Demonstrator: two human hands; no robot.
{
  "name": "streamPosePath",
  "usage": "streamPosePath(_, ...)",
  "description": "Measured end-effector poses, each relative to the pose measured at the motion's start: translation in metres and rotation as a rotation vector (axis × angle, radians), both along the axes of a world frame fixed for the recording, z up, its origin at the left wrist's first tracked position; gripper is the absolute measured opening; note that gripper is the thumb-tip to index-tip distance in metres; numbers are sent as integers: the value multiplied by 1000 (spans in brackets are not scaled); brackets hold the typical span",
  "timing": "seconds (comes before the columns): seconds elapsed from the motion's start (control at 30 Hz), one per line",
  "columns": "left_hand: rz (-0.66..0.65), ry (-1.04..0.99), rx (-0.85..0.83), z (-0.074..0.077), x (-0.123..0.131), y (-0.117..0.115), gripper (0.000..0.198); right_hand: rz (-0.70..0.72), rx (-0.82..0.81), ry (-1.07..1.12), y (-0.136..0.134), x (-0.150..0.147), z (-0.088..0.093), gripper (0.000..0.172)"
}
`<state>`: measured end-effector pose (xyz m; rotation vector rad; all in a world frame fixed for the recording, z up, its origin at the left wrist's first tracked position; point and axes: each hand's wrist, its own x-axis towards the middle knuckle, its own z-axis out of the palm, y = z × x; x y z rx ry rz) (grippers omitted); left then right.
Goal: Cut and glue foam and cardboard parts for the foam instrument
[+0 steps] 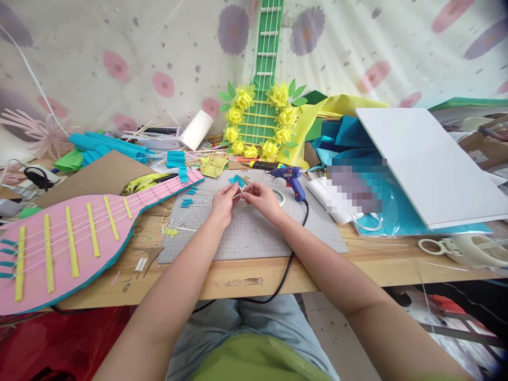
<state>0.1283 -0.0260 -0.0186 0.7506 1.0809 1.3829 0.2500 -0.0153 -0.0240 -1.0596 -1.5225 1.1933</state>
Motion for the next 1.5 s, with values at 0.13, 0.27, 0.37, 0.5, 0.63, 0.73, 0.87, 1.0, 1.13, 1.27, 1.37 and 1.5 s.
streamPosePath(0.13, 10, -78, -10, 6, -4, -1, 25, -16, -45, 29, 1, 4, 3, 16)
streamPosePath(0.27, 60, -126, -43, 9, -3, -3, 28, -42, 0, -57, 0, 6, 3, 13)
streamPosePath(0.37, 73, -74, -20, 10, -1, -5, 24, -74, 111, -176, -2, 6, 3, 10)
streamPosePath(0.5, 71, 12, 26, 10, 1, -6, 20, -97, 216, -274, -5, 6, 5, 10)
streamPosePath(0.63, 67, 42, 49, 9, 3, -6, 19, -103, 243, -338, -6, 7, 6, 11)
streamPosePath(0.73, 58, 40, 56, 11, 4, -7, 22, -99, 254, -385, -5, 8, 7, 13)
streamPosePath(0.87, 61, -10, 40, 14, 3, -8, 31, -86, 259, -411, -6, 9, 10, 15)
streamPosePath(1.0, 81, 9, 0, 15, 1, -9, 35, -55, 258, -458, -9, 8, 13, 15)
streamPosePath(1.13, 94, 39, 6, 17, 2, -9, 33, -29, 255, -449, -9, 9, 13, 17)
streamPosePath(1.27, 77, 27, 11, 17, 3, -9, 35, -1, 188, -364, -6, 11, 10, 21)
streamPosePath(1.37, 76, 27, 30, 15, 3, -9, 35, 14, 147, -327, -5, 12, 8, 22)
streamPosePath(1.5, 76, 47, 35, 12, 3, -9, 32, 24, 112, -312, -4, 13, 6, 22)
